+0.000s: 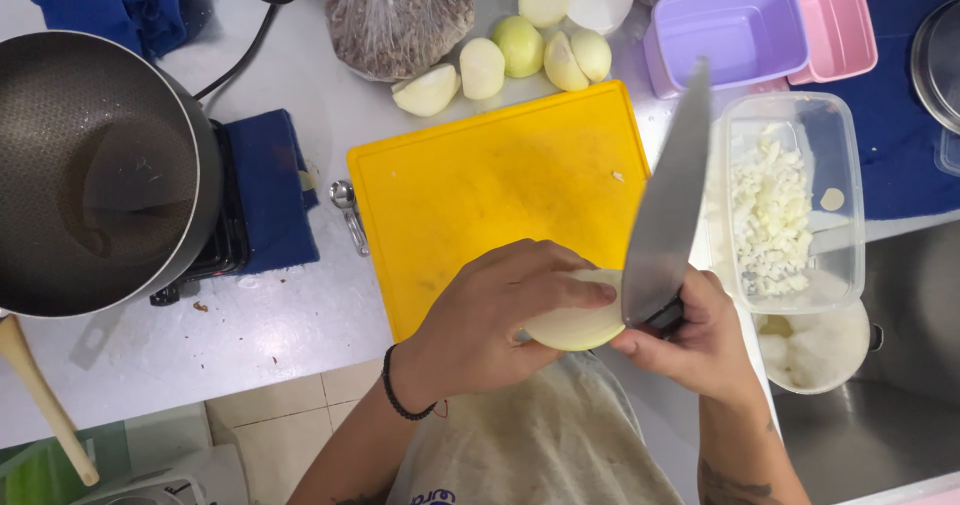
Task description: Chopping and dicing onions on a yellow cutting board, transferring them to a container, and then retrieving bags of meat from a refrigerator.
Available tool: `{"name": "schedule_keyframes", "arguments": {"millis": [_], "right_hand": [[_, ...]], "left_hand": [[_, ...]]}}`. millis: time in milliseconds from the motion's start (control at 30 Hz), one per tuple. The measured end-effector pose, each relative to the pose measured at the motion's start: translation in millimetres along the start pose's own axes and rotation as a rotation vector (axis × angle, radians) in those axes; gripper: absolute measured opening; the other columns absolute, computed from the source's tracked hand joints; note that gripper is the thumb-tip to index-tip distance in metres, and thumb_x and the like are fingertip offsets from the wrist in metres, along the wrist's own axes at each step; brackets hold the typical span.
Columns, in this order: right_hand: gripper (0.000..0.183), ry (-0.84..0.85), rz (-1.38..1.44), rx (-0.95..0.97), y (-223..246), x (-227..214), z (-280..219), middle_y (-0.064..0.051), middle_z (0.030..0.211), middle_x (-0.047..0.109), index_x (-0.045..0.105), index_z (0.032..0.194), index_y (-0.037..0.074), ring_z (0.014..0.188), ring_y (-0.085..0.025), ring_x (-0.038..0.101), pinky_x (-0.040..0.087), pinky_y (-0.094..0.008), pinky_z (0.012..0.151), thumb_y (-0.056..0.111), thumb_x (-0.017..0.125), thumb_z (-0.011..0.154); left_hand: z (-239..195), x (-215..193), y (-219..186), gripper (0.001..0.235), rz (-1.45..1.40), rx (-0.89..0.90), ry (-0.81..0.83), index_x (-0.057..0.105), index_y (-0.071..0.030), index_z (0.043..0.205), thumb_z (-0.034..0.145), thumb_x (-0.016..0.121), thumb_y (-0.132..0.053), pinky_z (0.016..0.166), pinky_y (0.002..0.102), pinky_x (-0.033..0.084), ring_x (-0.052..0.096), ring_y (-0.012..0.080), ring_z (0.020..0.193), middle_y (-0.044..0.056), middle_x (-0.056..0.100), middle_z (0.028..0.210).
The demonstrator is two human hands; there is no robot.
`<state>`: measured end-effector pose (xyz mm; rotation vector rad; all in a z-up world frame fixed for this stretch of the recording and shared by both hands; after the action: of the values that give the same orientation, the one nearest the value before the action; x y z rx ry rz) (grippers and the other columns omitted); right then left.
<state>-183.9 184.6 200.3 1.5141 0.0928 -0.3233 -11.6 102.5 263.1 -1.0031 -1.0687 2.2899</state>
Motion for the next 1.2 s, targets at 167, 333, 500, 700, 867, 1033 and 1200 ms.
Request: {"name": "schedule_keyframes", "arguments": {"millis": [167, 333, 500, 700, 867, 1033, 1200], "right_hand": [[0.044, 0.005, 0.068, -0.115, 8.6, 3.3, 3.3, 0.005, 0.071, 0.059, 0.06, 0.105, 0.007, 0.059, -0.004, 0.048, 0.036, -0.02, 0.052, 0.035, 0.08, 0.078], [0.037, 0.003, 0.331, -0.203, 18.7, 10.7, 4.0, -0.001, 0.063, 0.04, 0.042, 0.08, 0.011, 0.055, -0.014, 0.043, 0.033, -0.029, 0.053, 0.015, 0.079, 0.078], [0.04, -0.006, 0.305, -0.2, 25.7, 10.7, 4.4, -0.003, 0.062, 0.046, 0.04, 0.08, 0.011, 0.055, -0.012, 0.041, 0.029, -0.028, 0.05, 0.017, 0.079, 0.078], [0.037, 0.023, 0.314, -0.186, 27.8, 11.1, 4.5, -0.003, 0.06, 0.045, 0.041, 0.081, 0.01, 0.054, -0.014, 0.042, 0.032, -0.029, 0.051, 0.016, 0.078, 0.079], [0.036, 0.031, 0.281, -0.2, 26.6, 8.5, 2.4, -0.002, 0.06, 0.045, 0.042, 0.081, 0.01, 0.055, -0.013, 0.042, 0.032, -0.029, 0.051, 0.017, 0.078, 0.08], [0.035, 0.042, 0.266, -0.214, 31.9, 8.9, 3.5, -0.002, 0.061, 0.046, 0.042, 0.08, 0.011, 0.054, -0.013, 0.042, 0.032, -0.029, 0.051, 0.015, 0.077, 0.08], [0.035, 0.05, 0.239, -0.23, 34.4, 11.2, 5.5, -0.003, 0.058, 0.047, 0.042, 0.077, 0.01, 0.05, -0.014, 0.042, 0.032, -0.028, 0.048, 0.016, 0.076, 0.08]], "left_hand": [[-2.0, 3.9, -0.3, 0.04, -0.014, 0.013, 0.029, 0.061, -0.018, 0.129, 0.093, 0.076, -0.007, 0.1, 0.042, 0.055, 0.068, 0.0309, 0.112, 0.011, 0.065, 0.124], [-2.4, 4.7, -3.7, 0.036, -0.056, 0.021, 0.018, 0.058, -0.018, 0.131, 0.099, 0.074, -0.011, 0.1, 0.042, 0.055, 0.068, 0.0317, 0.112, 0.012, 0.064, 0.125], [-3.6, 3.8, -4.3, 0.038, -0.046, 0.019, 0.014, 0.06, -0.017, 0.129, 0.096, 0.076, -0.009, 0.099, 0.042, 0.055, 0.068, 0.0316, 0.113, 0.013, 0.064, 0.125], [-3.8, 5.1, -4.5, 0.04, -0.064, 0.024, 0.023, 0.059, -0.016, 0.13, 0.095, 0.075, -0.008, 0.1, 0.043, 0.055, 0.067, 0.0323, 0.114, 0.014, 0.064, 0.125], [-5.4, 8.7, -3.5, 0.039, -0.066, 0.019, 0.019, 0.059, -0.017, 0.131, 0.096, 0.075, -0.01, 0.1, 0.042, 0.055, 0.067, 0.0318, 0.114, 0.014, 0.064, 0.125], [-5.8, 10.9, -4.3, 0.042, -0.045, 0.008, 0.031, 0.059, -0.017, 0.131, 0.093, 0.078, -0.011, 0.101, 0.042, 0.055, 0.067, 0.0312, 0.115, 0.014, 0.064, 0.125], [-6.0, 9.9, -4.6, 0.037, -0.034, -0.011, 0.026, 0.059, -0.018, 0.129, 0.097, 0.077, -0.017, 0.097, 0.04, 0.055, 0.068, 0.0302, 0.111, 0.013, 0.064, 0.122]]}}
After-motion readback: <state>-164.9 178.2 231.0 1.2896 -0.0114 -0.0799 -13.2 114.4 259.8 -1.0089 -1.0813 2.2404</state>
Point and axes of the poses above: each hand's wrist, its own z-axis towards the middle knuckle, its own x-axis out of the palm, y = z × x, the point moved 8 cm from there along z, towards the middle knuckle
